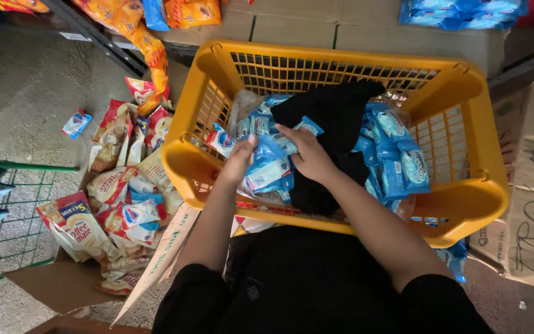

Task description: Sorting and arranging individual soap packets from a basket onto shelves or into stacks.

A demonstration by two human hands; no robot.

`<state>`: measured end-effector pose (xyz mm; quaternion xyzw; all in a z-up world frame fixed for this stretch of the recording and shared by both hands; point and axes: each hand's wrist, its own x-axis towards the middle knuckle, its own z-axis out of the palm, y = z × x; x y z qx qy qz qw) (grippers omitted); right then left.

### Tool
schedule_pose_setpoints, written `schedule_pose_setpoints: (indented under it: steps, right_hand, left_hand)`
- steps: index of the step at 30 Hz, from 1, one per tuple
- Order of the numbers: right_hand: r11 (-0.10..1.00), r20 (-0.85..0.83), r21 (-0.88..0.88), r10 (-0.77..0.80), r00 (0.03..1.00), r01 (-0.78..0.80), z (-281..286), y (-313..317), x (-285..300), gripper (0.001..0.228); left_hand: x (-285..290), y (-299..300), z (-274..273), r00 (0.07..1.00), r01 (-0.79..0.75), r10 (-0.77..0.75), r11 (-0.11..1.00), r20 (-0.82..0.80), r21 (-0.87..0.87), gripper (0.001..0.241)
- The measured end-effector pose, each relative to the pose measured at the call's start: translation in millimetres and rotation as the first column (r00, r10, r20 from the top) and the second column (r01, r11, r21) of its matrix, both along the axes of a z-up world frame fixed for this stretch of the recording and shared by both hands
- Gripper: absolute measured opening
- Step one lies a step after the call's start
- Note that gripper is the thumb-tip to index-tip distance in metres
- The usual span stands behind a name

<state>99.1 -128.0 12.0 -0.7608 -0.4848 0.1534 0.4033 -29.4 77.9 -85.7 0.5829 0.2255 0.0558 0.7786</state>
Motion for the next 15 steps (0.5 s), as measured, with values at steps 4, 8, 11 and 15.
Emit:
schedule_pose_setpoints:
  steps: [4, 8, 11, 15]
  right_hand:
    - [0.997, 0.021, 0.076, -0.022, 1.0, 0.02, -7, -3, 1, 0.088]
    - [0.995, 0.032, 0.093, 0.015, 0.999, -0.018, 5, -4, 0, 0.089]
    - [0.999, 0.058, 0.049, -0.011, 0.998, 0.008, -4, -3, -3, 0.096]
    - [0.988, -0.148, 0.029, -0.147, 0.978, 0.153, -6, -7, -5, 0.113]
  left_hand:
    - [-3, -10, 23, 0.998, -0.058, 0.059, 0.996, -0.019, 0.066, 0.038]
    - [-2, -14, 48, 0.963, 0.189, -0.182, 0.982, 0.201, -0.017, 0.032]
    - [-1, -21, 57, 0.968, 0.161, -0.2, 0.958, 0.151, 0.236, 0.028]
    - [10, -36, 94, 0.944, 0.08, -0.229, 0.857, 0.236, 0.51, 0.048]
